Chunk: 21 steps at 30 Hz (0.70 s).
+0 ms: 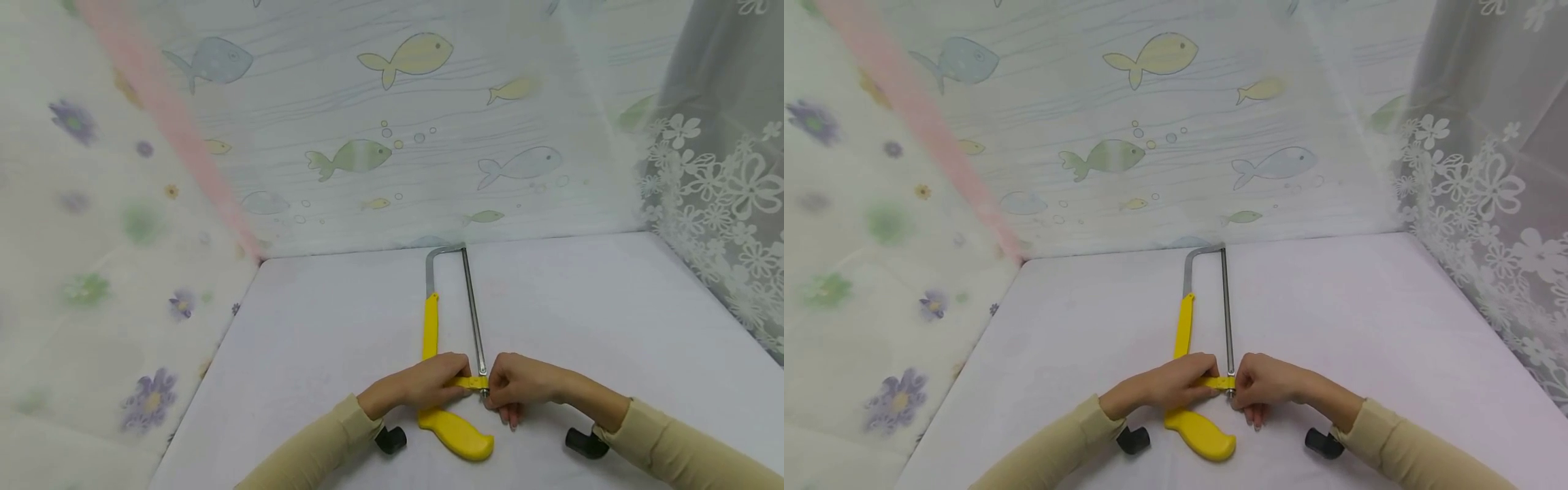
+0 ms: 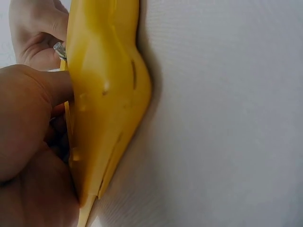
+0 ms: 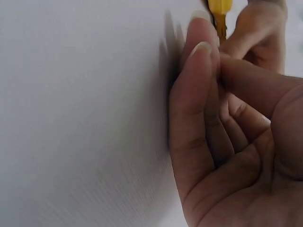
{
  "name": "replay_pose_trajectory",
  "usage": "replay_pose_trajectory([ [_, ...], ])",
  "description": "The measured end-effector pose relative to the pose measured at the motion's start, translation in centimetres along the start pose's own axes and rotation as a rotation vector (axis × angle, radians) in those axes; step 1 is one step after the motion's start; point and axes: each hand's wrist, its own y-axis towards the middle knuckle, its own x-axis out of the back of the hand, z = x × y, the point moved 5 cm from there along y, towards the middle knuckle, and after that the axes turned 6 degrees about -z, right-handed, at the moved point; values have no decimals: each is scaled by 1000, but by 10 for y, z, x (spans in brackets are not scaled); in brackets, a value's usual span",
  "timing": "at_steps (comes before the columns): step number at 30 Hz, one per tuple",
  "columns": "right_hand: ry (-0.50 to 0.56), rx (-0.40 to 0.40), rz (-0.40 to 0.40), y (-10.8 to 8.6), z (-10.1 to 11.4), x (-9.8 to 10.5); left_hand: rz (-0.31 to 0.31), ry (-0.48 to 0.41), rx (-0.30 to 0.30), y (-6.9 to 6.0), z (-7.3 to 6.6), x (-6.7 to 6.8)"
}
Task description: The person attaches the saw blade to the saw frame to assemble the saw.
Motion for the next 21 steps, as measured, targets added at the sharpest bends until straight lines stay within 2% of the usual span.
replay_pose_trajectory([
  [6,93,-72,5,0,-4,-4,14,-13,10,0,0,-1],
  [14,79,-181,-64,2,-4,-5,16,-26,-1,0,-2,1],
  [21,33,-246,-145,2,-1,-4,9,13,-9,-1,-2,1],
])
